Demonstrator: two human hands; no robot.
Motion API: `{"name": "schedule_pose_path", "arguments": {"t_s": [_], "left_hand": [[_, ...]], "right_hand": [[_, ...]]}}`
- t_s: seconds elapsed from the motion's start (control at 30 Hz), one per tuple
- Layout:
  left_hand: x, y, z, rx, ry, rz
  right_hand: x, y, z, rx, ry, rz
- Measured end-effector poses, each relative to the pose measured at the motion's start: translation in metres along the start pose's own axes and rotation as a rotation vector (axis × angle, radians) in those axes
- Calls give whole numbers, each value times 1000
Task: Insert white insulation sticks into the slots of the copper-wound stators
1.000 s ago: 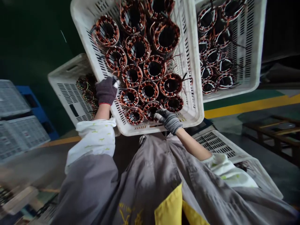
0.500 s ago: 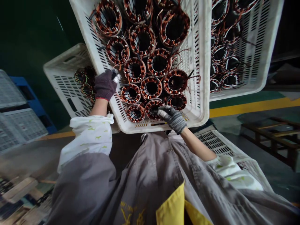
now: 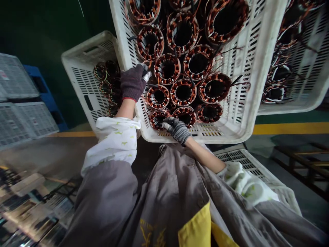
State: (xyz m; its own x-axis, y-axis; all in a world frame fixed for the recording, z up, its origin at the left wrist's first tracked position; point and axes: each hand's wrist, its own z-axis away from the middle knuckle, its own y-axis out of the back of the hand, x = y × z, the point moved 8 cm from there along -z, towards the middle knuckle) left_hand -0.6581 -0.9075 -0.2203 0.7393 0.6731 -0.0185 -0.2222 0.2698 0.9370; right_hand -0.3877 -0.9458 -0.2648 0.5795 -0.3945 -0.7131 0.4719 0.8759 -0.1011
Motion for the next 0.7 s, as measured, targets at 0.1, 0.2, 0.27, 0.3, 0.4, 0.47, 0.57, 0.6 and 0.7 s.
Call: {"name": "schedule_pose_path", "arguments": {"t_s": [0.1,0.2,0.27,0.3,0.4,0.47,0.57,0.6,0.7], "left_hand": [[0,-2,-1,-10,-5,10],[-1,-4,-2,-25,8,43],[-1,-5,-2,-35,15,55],[-1,-5,-2,-38,17,65],[-3,-5,-2,-35,28,116],[-5,-7,-2,-42,34,135],[-6,-10,-3,-68,30,109],[-6,-10,-3,-67,24,87],[-3,-5,-1,-46,-2,1]], "right_hand": [[1,-2,-1,-35,-6,2],[3,0,-2,-12,4,91],[5,2,-3,22,-1,166],[7,2,-3,30,-8,184],[7,-2,-1,1,-20,139],[-1,0,1,4,5,21],[-23,20,2,159,97,-196],[-29,29,-1,224,128,-239],[-42,41,-19,312,195,-270]]}}
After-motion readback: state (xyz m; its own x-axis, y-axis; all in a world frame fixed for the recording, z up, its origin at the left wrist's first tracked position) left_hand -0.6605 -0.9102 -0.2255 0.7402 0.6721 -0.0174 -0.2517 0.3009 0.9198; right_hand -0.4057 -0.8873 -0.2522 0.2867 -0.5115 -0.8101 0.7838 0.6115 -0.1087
